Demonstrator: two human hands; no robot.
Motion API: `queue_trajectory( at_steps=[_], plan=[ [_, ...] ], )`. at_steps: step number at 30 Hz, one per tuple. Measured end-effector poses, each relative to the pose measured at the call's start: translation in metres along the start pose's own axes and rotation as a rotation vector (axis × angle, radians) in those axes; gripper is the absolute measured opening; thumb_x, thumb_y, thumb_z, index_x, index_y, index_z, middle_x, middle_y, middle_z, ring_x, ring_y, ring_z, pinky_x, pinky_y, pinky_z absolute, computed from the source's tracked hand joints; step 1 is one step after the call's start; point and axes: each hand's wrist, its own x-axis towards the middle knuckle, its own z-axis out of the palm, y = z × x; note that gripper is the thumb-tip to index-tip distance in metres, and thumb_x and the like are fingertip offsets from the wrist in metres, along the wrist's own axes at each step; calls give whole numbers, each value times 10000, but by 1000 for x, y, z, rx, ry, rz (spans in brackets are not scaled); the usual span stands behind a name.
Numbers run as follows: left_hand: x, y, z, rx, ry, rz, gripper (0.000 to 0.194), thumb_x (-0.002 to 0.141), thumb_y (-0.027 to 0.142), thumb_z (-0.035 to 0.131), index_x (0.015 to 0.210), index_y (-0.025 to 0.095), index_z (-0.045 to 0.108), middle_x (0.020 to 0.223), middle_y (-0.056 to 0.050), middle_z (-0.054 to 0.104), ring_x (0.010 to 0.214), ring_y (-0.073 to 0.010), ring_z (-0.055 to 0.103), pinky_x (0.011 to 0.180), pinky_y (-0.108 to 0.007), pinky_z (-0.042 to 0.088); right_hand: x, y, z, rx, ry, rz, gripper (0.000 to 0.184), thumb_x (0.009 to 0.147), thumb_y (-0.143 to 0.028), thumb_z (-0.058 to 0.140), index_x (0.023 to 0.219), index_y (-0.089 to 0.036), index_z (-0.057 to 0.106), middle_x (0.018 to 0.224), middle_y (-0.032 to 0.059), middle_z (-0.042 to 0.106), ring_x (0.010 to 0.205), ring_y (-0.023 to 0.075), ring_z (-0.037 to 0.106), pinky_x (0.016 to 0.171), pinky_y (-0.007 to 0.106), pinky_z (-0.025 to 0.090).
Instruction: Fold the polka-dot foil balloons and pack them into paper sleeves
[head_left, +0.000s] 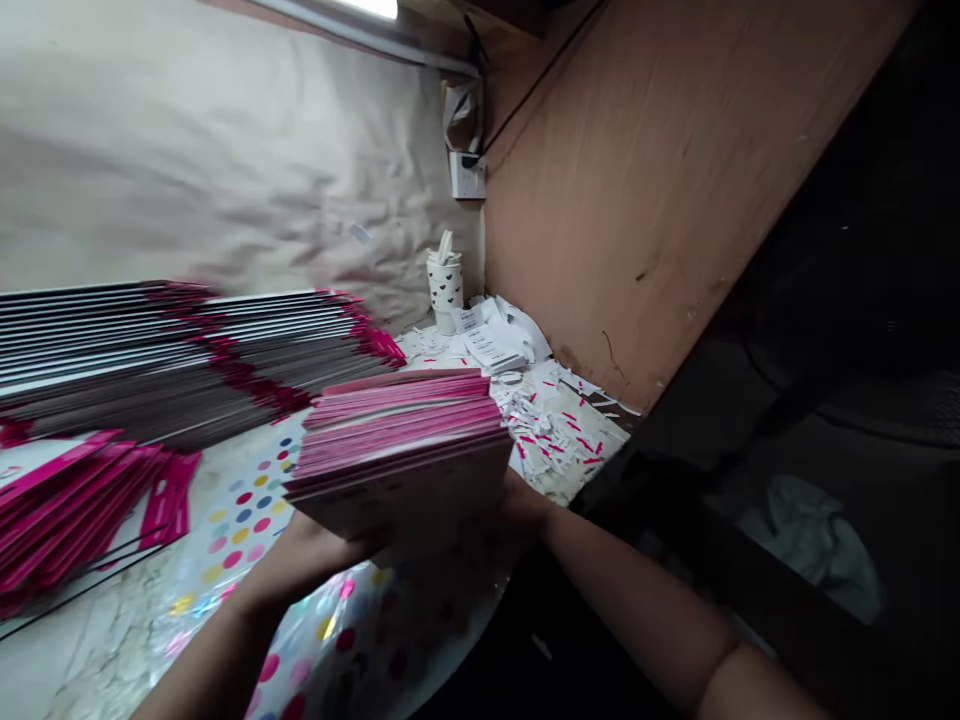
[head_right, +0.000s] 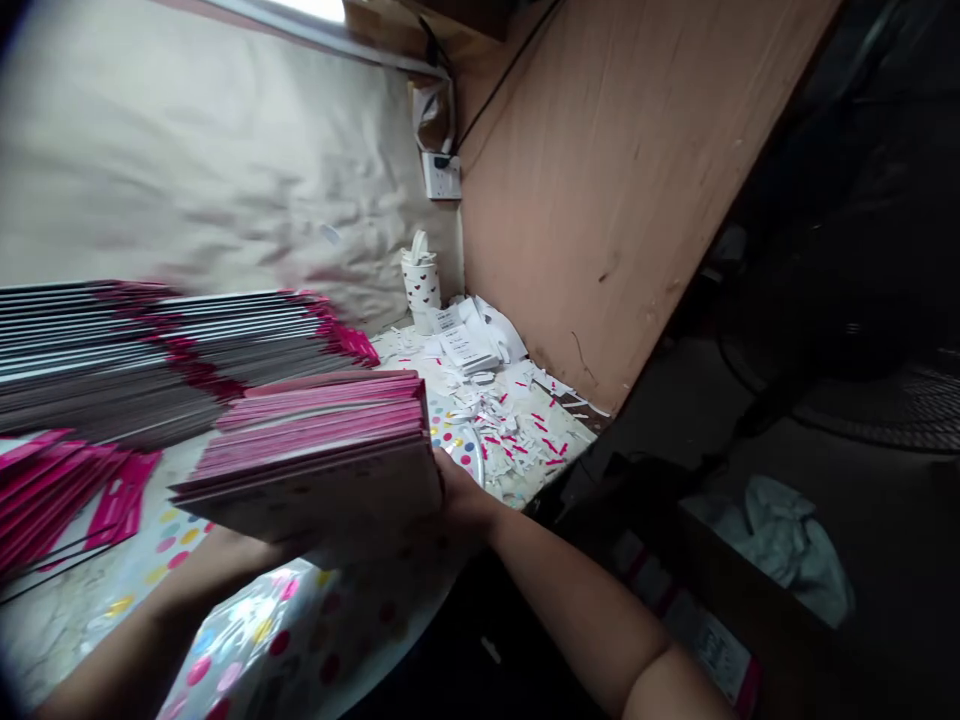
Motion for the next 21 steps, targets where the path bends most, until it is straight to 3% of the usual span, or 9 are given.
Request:
queue_trajectory(
  at_steps=[3, 6, 9, 11, 14, 18, 19, 21],
  plan=[
    [9, 5, 7, -160, 77, -27, 702, 529, 389, 779, 1168, 197, 561, 1076, -93, 671, 1113, -379, 523, 897, -434, 479, 1, -6, -4, 134, -45, 8, 872, 399, -231, 855, 1189, -220, 486, 1151, 46, 587, 1076, 259, 529, 870, 382, 468],
    [21, 15, 28, -443, 59, -117, 611, 571, 317, 754, 1140, 197, 568, 1002, -59, 699, 1026, -331, 592, 842, -372, 519, 0, -28, -16, 310, -71, 123, 766, 443, -266, 838, 1143, -207, 532, 1017, 27, 639, 957, 242, 592, 796, 351, 495],
    [39, 29, 61, -689, 33, -378, 425, 636, 253, 679, 1048, 178, 605, 813, -33, 721, 806, -260, 671, 733, -338, 560, -8, -47, -45, 417, -76, 204, 580, 577, -384, 765, 1085, -169, 586, 902, 42, 667, 816, 216, 630, 719, 317, 496],
    [55, 39, 89, -754, 18, -503, 329, 655, 216, 633, 976, 149, 623, 719, -38, 709, 695, -235, 676, 672, -333, 570, -20, -51, -74, 471, -1, 181, 564, 682, -551, 638, 1086, -160, 596, 918, 66, 673, 815, 209, 633, 715, 312, 491],
    [84, 58, 138, -823, -33, -546, 251, 687, 203, 584, 917, 112, 630, 682, -65, 690, 656, -224, 671, 649, -334, 569, -48, -42, -124, 564, 282, 149, 634, 785, -688, 385, 1116, -185, 582, 914, 68, 672, 752, 194, 634, 609, 302, 488],
    [126, 76, 208, -881, -83, -577, 235, 721, 177, 582, 939, 98, 616, 772, -79, 680, 701, -204, 662, 669, -325, 555, -93, -33, -179, 529, 898, 6, 379, 781, -521, 546, 1025, -233, 574, 771, -5, 658, 592, 128, 591, 510, 236, 448],
    [136, 77, 224, -884, -90, -592, 244, 738, 178, 585, 968, 101, 607, 821, -79, 675, 730, -197, 657, 685, -329, 550, -104, -35, -189, 476, 997, -45, 336, 773, -479, 578, 1002, -232, 572, 749, -12, 653, 589, 117, 584, 529, 228, 451],
    [153, 76, 251, -884, -100, -633, 263, 796, 222, 579, 1037, 116, 577, 940, -77, 649, 803, -182, 637, 720, -349, 537, -125, -41, -202, 344, 1059, -111, 283, 774, -417, 606, 978, -223, 576, 737, -7, 651, 621, 112, 583, 578, 229, 460]
  ],
)
